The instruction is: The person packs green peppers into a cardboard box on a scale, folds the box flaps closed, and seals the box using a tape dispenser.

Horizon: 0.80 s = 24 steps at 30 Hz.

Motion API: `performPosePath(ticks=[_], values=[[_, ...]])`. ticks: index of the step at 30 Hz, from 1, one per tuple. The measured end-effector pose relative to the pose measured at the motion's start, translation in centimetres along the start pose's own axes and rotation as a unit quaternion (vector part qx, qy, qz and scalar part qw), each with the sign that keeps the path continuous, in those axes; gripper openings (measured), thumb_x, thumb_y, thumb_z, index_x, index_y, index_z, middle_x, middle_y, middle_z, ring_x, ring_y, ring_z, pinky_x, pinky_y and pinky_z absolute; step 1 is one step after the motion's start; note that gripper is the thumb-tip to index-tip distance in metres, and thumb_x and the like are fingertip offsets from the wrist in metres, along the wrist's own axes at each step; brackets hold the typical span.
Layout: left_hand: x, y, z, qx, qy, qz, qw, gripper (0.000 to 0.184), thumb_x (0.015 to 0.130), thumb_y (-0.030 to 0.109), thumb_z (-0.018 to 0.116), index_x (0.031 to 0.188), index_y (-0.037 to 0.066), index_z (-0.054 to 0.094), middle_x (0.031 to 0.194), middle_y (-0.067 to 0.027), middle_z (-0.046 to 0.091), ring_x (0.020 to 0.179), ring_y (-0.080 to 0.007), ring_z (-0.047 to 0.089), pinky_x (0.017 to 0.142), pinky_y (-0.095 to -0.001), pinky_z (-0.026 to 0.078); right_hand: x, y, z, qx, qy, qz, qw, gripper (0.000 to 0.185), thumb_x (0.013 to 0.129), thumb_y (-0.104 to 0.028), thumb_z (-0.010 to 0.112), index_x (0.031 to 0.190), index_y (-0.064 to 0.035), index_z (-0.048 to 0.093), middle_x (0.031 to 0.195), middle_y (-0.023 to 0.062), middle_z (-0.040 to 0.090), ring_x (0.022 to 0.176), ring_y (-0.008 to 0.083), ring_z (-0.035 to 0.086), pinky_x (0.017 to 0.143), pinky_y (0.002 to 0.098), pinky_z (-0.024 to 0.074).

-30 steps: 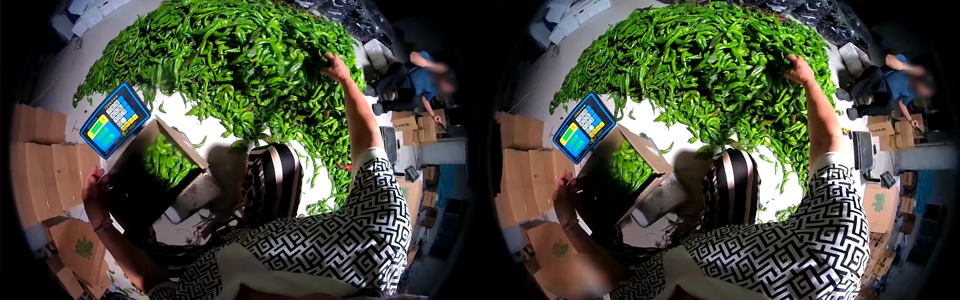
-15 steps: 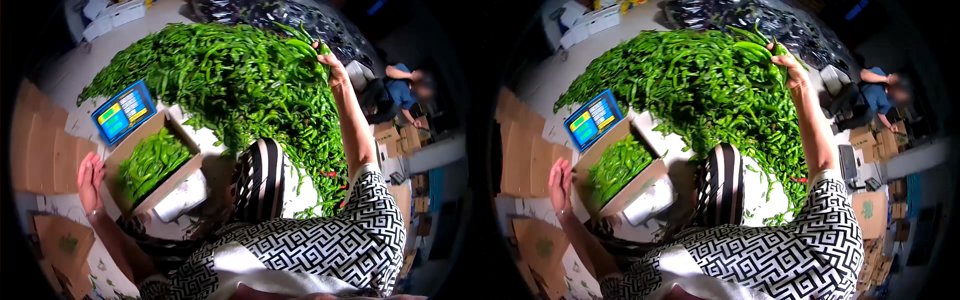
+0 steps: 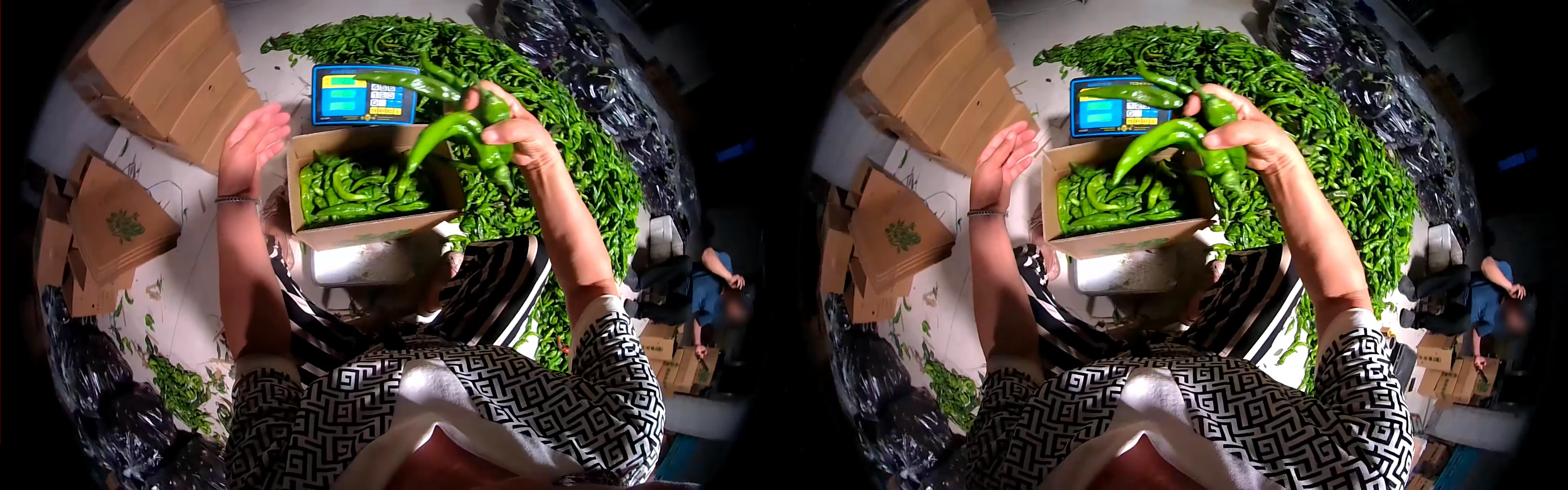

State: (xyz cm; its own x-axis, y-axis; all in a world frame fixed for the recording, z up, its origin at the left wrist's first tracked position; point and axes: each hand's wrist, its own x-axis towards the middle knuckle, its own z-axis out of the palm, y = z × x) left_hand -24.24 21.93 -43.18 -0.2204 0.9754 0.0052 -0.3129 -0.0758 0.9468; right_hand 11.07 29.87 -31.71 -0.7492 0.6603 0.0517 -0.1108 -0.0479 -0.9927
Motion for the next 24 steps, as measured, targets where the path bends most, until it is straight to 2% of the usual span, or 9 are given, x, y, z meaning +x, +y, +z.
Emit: performPosePath(ticks=[4, 7, 8, 10, 14, 18, 22, 23, 24], values=[[-0.9, 0.7, 0.0, 0.002, 0.006, 0.004, 1.0, 0.036, 0.095, 0.026, 0.049, 0.124, 0.005, 0.052, 0.115, -0.0089, 0.061, 0.101, -0.0158, 0.059, 0.086, -0.0276, 0.044, 3.0, 1.8, 2.1, -0.146, -0.118, 0.022, 0.982, 0.038, 0.069, 0.004, 0.069, 0.106, -0.0055, 0.061, 0.105, 0.0031, 0.061, 0.096, 0.0111, 0.055, 0.086, 0.0267, 0.044], [-1.1, 0.7, -0.3, 0.001, -0.001, 0.009, 1.0, 0.036, 0.095, 0.026, 0.049, 0.124, 0.005, 0.053, 0.114, -0.0089, 0.061, 0.1, -0.0153, 0.059, 0.086, -0.0277, 0.044, 4.0, 3.9, 2.5, -0.243, -0.107, 0.051, 0.963, 0.041, 0.071, 0.007, 0.068, 0.11, -0.0071, 0.061, 0.105, -0.0015, 0.061, 0.095, 0.006, 0.052, 0.083, 0.023, 0.0448], [-1.2, 0.6, -0.3, 0.01, -0.004, 0.014, 1.0, 0.035, 0.095, 0.026, 0.049, 0.124, 0.005, 0.053, 0.114, -0.0088, 0.061, 0.1, -0.0152, 0.059, 0.086, -0.0277, 0.044, 4.4, 5.1, 2.0, -0.303, -0.119, 0.001, 0.945, 0.04, 0.072, 0.007, 0.068, 0.108, -0.0073, 0.062, 0.104, -0.0021, 0.061, 0.093, 0.0067, 0.053, 0.082, 0.0232, 0.0461], [-1.5, 0.4, -0.2, 0.027, -0.013, 0.022, 0.999, 0.035, 0.095, 0.026, 0.049, 0.123, 0.005, 0.054, 0.114, -0.0087, 0.061, 0.1, -0.015, 0.059, 0.086, -0.0276, 0.044, 4.4, 6.1, 1.8, -0.252, -0.11, 0.054, 0.96, 0.038, 0.073, 0.007, 0.067, 0.107, -0.0072, 0.062, 0.102, -0.0021, 0.061, 0.092, 0.0075, 0.055, 0.083, 0.024, 0.0465], [-2.3, 0.1, 1.2, 0.095, -0.065, 0.021, 0.993, 0.034, 0.095, 0.026, 0.049, 0.123, 0.007, 0.055, 0.112, -0.0067, 0.062, 0.101, -0.0131, 0.057, 0.087, -0.0265, 0.042, 3.8, 7.3, 0.8, -0.272, -0.07, 0.022, 0.96, 0.035, 0.073, 0.006, 0.065, 0.105, -0.0078, 0.062, 0.097, -0.0018, 0.06, 0.09, 0.0089, 0.055, 0.084, 0.0256, 0.0466], [-2.2, -0.6, 2.6, 0.148, -0.138, 0.018, 0.979, 0.038, 0.092, 0.03, 0.052, 0.124, 0.008, 0.055, 0.113, -0.0057, 0.062, 0.101, -0.0115, 0.055, 0.087, -0.0275, 0.041, 3.1, 6.9, 0.7, -0.131, -0.026, 0.055, 0.989, 0.037, 0.071, 0.01, 0.064, 0.105, -0.0056, 0.057, 0.101, 0.0013, 0.057, 0.09, 0.0115, 0.056, 0.082, 0.0262, 0.047], [-2.4, -1.9, 5.7, 0.142, -0.244, 0.053, 0.958, 0.051, 0.088, 0.029, 0.06, 0.132, 0.008, 0.047, 0.126, -0.0106, 0.054, 0.116, -0.0182, 0.049, 0.1, -0.0351, 0.035, 2.8, 7.8, 1.6, 0.096, 0.03, -0.026, 0.995, 0.038, 0.073, 0.008, 0.063, 0.106, -0.0069, 0.054, 0.097, 0.0059, 0.057, 0.089, 0.0198, 0.061, 0.085, 0.0354, 0.0495], [-2.9, -1.5, 5.9, 0.171, -0.279, 0.032, 0.944, 0.058, 0.086, 0.027, 0.063, 0.136, 0.008, 0.042, 0.132, -0.0119, 0.049, 0.124, -0.0212, 0.042, 0.105, -0.0372, 0.03, 3.0, 8.3, 1.7, 0.16, 0.032, -0.045, 0.986, 0.038, 0.074, 0.009, 0.062, 0.106, -0.0079, 0.051, 0.097, 0.0068, 0.055, 0.09, 0.0249, 0.062, 0.084, 0.04, 0.0509], [-3.0, -1.2, 7.1, 0.103, -0.314, 0.028, 0.943, 0.059, 0.085, 0.022, 0.064, 0.137, 0.009, 0.041, 0.134, -0.0116, 0.046, 0.127, -0.0212, 0.038, 0.105, -0.0362, 0.03, 3.4, 8.1, 1.4, 0.211, 0.038, -0.052, 0.975, 0.037, 0.075, 0.009, 0.061, 0.106, -0.0087, 0.051, 0.098, 0.0069, 0.055, 0.091, 0.0264, 0.061, 0.084, 0.0421, 0.0514]])
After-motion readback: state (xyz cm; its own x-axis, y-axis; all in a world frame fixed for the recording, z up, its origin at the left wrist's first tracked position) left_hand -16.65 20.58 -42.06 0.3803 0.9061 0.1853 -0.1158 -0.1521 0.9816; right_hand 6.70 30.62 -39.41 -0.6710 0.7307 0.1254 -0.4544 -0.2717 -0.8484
